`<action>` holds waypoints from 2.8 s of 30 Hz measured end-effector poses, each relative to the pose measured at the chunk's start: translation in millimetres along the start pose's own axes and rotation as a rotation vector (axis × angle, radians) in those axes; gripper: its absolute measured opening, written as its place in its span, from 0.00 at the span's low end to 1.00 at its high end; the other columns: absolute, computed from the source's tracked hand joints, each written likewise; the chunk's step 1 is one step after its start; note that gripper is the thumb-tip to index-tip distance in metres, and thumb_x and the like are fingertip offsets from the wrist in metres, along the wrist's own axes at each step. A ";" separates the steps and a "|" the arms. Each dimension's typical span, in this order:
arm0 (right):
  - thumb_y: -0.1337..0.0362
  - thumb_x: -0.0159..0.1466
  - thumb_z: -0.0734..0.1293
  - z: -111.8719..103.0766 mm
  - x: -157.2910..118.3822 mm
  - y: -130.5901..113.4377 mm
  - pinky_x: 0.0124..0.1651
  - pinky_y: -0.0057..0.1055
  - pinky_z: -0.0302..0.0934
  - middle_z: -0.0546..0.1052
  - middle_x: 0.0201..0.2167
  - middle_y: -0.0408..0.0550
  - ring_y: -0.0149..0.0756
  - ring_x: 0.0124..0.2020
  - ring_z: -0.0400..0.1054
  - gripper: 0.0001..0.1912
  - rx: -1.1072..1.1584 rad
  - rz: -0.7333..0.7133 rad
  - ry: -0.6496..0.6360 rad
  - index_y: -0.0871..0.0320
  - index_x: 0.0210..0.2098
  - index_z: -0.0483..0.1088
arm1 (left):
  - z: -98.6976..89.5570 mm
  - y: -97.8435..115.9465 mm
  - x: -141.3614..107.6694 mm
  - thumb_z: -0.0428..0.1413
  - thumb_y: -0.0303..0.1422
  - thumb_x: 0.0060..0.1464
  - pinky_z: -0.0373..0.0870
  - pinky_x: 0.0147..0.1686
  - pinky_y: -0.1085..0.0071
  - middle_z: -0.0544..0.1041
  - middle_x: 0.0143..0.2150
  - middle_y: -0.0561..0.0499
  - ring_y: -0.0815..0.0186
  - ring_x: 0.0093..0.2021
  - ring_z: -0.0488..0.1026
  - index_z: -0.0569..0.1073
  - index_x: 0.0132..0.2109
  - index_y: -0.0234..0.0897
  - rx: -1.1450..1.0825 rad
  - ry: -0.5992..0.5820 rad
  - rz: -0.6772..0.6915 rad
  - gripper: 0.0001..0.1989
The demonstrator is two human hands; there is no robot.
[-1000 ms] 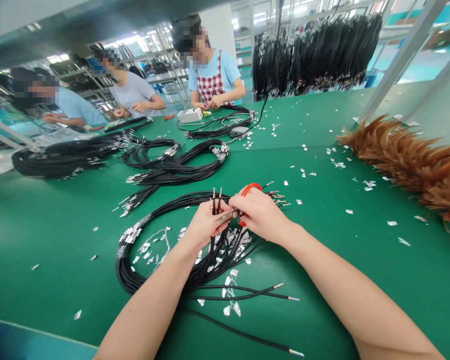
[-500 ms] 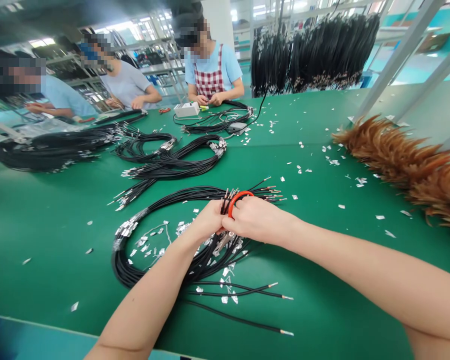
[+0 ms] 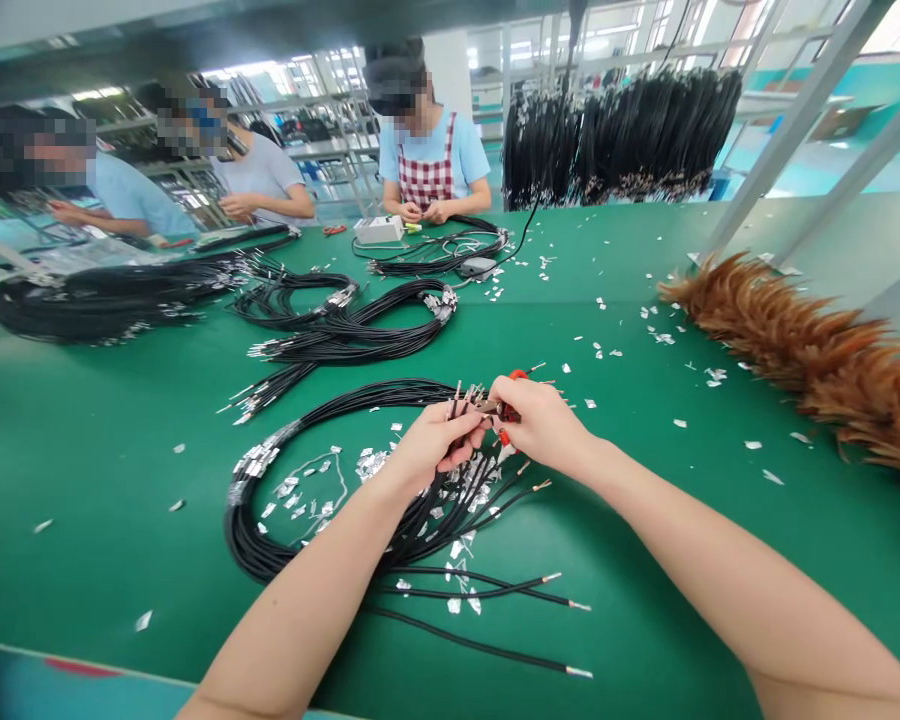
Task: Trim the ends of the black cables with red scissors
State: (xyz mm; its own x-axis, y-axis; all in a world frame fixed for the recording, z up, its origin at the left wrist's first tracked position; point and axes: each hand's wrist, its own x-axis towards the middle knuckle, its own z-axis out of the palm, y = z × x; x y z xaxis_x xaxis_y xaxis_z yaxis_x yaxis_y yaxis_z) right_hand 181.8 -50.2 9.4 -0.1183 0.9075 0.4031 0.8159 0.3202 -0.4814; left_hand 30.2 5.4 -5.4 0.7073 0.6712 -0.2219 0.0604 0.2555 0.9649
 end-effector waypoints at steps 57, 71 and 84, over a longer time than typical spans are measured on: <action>0.43 0.49 0.65 -7.3 -6.0 3.5 0.25 0.26 0.52 0.73 0.22 0.41 0.33 0.22 0.64 0.22 -0.215 0.298 -0.088 0.52 0.34 0.69 | -15.8 14.4 -6.7 0.58 0.33 0.44 0.45 0.09 0.85 0.65 0.22 0.54 0.78 0.19 0.61 0.68 0.28 0.31 -0.344 -0.022 0.083 0.09; 0.73 0.63 0.52 -32.4 1.6 -31.7 0.34 0.33 0.56 0.71 0.26 0.49 0.35 0.30 0.62 0.13 -0.598 -0.680 -0.136 0.60 0.34 0.66 | 0.3 2.9 -6.2 0.60 0.32 0.37 0.42 0.10 0.80 0.59 0.15 0.59 0.81 0.12 0.51 0.65 0.22 0.32 -0.140 -0.042 -0.030 0.11; 0.75 0.60 0.54 -34.8 -8.2 -59.4 0.24 0.31 0.46 0.68 0.21 0.46 0.33 0.22 0.60 0.10 -0.754 -0.708 -0.320 0.59 0.30 0.62 | 0.1 -2.5 -7.4 0.55 0.25 0.32 0.40 0.13 0.79 0.57 0.13 0.59 0.80 0.13 0.48 0.65 0.19 0.32 -0.012 -0.185 -0.099 0.04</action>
State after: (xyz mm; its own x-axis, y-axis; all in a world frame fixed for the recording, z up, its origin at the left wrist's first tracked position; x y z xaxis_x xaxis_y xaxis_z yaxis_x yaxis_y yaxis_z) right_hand 153.9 -86.1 61.7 -0.7525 0.6464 0.1264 0.6293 0.6489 0.4277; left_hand 25.0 -0.2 -6.1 0.8157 0.5032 -0.2853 0.1289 0.3227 0.9377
